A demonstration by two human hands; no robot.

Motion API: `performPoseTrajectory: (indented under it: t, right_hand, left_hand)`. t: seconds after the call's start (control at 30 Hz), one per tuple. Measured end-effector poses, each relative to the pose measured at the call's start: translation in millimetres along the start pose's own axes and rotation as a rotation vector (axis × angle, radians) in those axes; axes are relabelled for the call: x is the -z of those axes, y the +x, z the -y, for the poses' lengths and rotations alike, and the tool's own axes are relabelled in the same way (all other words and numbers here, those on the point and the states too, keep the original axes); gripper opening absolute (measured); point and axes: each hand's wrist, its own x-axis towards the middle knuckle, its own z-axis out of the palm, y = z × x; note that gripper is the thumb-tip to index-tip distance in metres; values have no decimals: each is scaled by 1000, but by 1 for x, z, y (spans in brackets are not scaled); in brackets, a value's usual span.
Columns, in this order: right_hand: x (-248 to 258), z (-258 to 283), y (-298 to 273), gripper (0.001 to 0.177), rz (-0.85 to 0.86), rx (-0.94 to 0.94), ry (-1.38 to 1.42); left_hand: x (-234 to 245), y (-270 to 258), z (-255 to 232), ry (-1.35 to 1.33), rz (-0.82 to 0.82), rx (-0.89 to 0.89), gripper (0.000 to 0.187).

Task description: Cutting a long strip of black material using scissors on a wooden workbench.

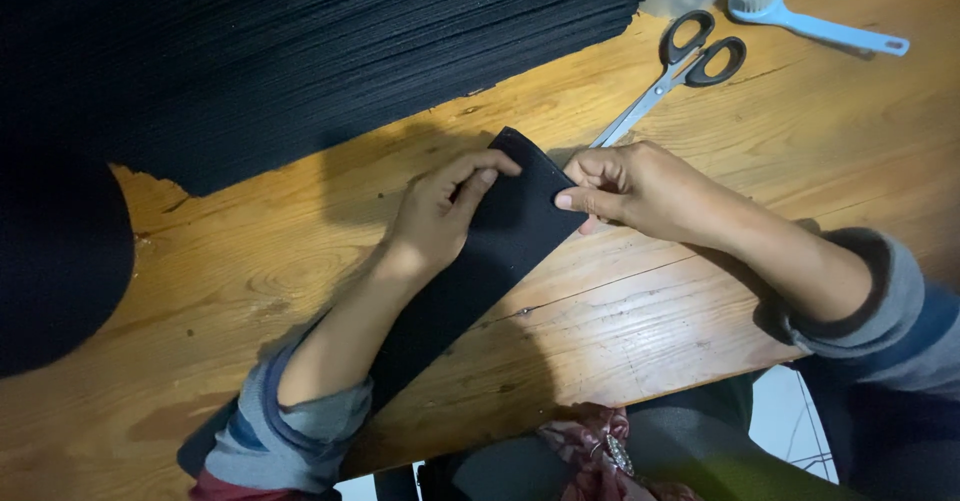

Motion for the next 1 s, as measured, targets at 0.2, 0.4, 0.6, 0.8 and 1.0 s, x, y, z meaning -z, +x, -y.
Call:
performPoseTrajectory:
  t: [0.2, 0.4, 0.6, 0.8, 1.0]
  right_hand:
    - [1, -3, 0, 30, -3, 59, -46]
    - [-18, -45, 22, 38, -54, 179, 90]
    - [-31, -35, 33, 33, -12, 107, 252]
    - [-25, -41, 34, 33, -41, 167, 229]
    - [-5, -21, 26, 38, 97, 202, 192]
  left_hand:
    - [-1, -2, -6, -45, -20, -50, 25]
    - [-3, -3, -5, -12, -20, -86, 24]
    - [-2, -2, -3, 47, -17, -74, 21]
    - [-4, 0, -7, 73, -16, -76, 19]
    - [-14, -1, 2, 142, -42, -122, 20]
